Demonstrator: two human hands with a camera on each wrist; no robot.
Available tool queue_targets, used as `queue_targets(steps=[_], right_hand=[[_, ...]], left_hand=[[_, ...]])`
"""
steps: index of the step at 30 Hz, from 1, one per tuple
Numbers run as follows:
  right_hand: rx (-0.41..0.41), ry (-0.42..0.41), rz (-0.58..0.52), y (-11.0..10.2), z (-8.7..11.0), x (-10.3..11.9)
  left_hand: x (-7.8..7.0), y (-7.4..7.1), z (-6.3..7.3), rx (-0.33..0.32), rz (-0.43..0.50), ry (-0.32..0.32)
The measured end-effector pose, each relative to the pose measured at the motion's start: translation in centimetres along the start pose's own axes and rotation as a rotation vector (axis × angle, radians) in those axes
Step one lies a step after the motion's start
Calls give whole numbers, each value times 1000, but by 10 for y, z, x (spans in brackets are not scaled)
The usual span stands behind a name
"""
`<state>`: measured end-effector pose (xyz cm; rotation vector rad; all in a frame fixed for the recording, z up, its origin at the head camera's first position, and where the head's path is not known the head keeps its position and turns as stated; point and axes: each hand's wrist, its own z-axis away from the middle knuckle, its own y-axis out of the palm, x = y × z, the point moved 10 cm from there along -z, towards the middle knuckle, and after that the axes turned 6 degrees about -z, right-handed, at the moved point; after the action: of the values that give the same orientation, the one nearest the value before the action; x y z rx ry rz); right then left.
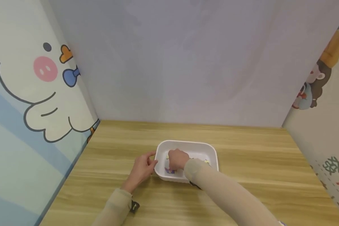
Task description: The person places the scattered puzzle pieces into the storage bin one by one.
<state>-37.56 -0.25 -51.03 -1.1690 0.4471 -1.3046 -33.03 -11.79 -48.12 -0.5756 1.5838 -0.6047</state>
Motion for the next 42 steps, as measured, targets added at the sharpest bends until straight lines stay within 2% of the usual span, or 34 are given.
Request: queue_targets(steps=[4, 12, 17, 22, 25, 31, 38, 42], right_hand=[[4, -11, -14, -4, 2, -2], [-39, -90, -43, -31, 19, -6], [-57, -116, -75, -48, 36, -15], [-106, -135, -81, -65, 59, -26], [-128, -152, -110, -71, 73, -37], [-198, -202, -183, -80, 102, -70], [-241, -176, -264, -85, 131, -111], [-246, -191, -317, -81, 150, -133]], left_hand=[[-1, 0, 1, -1, -10, -5], [-1, 1, 1, -7, -1, -2], [-2, 3, 1, -10, -13, -4], [0, 4, 2, 7, -9, -55], [2, 5, 2, 19, -5, -87], [1, 8, 3, 29, -1, -107], [2, 6, 3, 15, -26, -100], [3, 8, 3, 14, -29, -105]])
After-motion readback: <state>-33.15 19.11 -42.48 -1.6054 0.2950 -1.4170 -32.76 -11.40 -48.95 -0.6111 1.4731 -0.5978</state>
